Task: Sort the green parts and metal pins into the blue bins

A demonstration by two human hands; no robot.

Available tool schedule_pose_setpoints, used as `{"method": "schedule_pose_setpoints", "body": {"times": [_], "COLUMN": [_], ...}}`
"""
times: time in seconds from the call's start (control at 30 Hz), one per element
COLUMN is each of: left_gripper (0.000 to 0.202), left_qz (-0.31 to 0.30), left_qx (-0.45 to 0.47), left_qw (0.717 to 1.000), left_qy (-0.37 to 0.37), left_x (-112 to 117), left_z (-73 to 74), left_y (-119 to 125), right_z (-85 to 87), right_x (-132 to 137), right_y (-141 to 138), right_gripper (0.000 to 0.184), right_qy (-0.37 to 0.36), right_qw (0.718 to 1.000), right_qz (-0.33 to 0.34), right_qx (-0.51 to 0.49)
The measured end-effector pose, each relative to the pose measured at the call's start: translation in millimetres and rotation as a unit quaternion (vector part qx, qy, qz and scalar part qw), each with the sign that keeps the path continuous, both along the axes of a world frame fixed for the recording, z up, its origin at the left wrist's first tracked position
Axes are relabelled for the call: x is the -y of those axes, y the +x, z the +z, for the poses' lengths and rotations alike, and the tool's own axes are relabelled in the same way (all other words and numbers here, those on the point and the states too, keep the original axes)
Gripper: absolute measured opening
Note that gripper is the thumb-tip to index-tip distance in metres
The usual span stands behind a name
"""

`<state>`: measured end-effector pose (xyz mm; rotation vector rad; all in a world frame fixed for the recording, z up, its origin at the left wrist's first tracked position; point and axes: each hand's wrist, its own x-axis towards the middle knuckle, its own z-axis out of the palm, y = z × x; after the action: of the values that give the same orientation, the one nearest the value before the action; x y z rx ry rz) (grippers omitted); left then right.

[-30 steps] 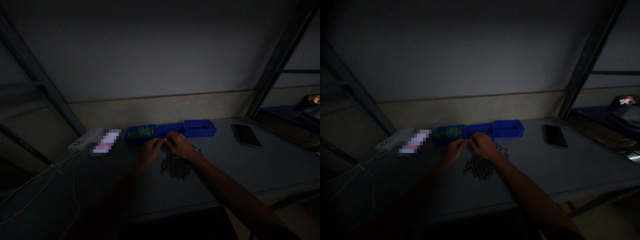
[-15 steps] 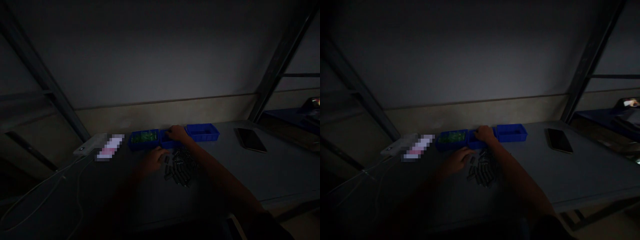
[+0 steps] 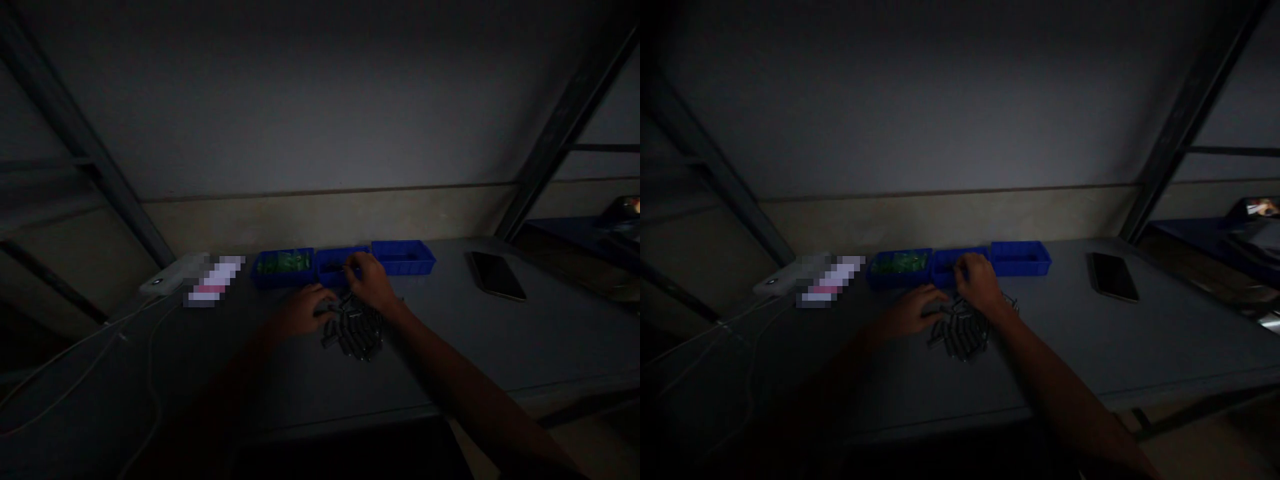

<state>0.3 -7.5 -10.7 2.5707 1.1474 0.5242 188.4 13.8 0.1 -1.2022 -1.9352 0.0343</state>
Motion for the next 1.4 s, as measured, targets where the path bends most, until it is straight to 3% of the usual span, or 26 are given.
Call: {"method": "schedule_pose_setpoints", "body": {"times": [0.17, 0.4, 0.57, 0.93, 1.03, 1.13, 1.23, 1.4], "left_gripper": [0.012, 0.029, 0.037, 0.02, 0.022, 0.029, 0.034, 0.023], "left_qz": [0.021, 0.121, 0.136, 0.116, 0.137, 0.151, 0.155, 0.136], "left_qx": [0.034, 0.159, 0.159, 0.201, 0.196, 0.195, 0.194, 0.231], "left_qw": [0.999, 0.979, 0.977, 0.972, 0.97, 0.968, 0.968, 0.963], "left_qy": [-0.013, -0.039, -0.035, 0.032, 0.037, 0.032, 0.031, 0.03], "left_x": [-4, -9, -6, -6, -5, -4, -3, -1], "left_z": [-1.8, 3.3, 5.4, 1.5, 4.1, 5.2, 5.1, 4.8], "left_y": [4, 5, 7, 7, 7, 7, 8, 10], "right_z": [1.1, 1.0, -1.4, -2.1, -2.8, -4.1, -4.0, -0.8], "right_x": [8, 14, 12, 11, 13, 13, 13, 12], "right_y": [-10, -7, -8, -12, -11, -10, -11, -12], "right_gripper": [0.011, 0.02, 0.015, 0.026, 0.019, 0.026, 0.014, 0.022], "right_qy": [-0.04, -0.044, -0.045, -0.089, -0.084, -0.065, -0.049, -0.066], "right_qw": [0.995, 0.983, 0.983, 0.986, 0.986, 0.986, 0.987, 0.989], "right_qz": [0.078, 0.149, 0.144, 0.113, 0.138, 0.148, 0.143, 0.124], "right_qx": [0.038, 0.096, 0.1, 0.08, 0.046, 0.037, 0.05, 0.057]}}
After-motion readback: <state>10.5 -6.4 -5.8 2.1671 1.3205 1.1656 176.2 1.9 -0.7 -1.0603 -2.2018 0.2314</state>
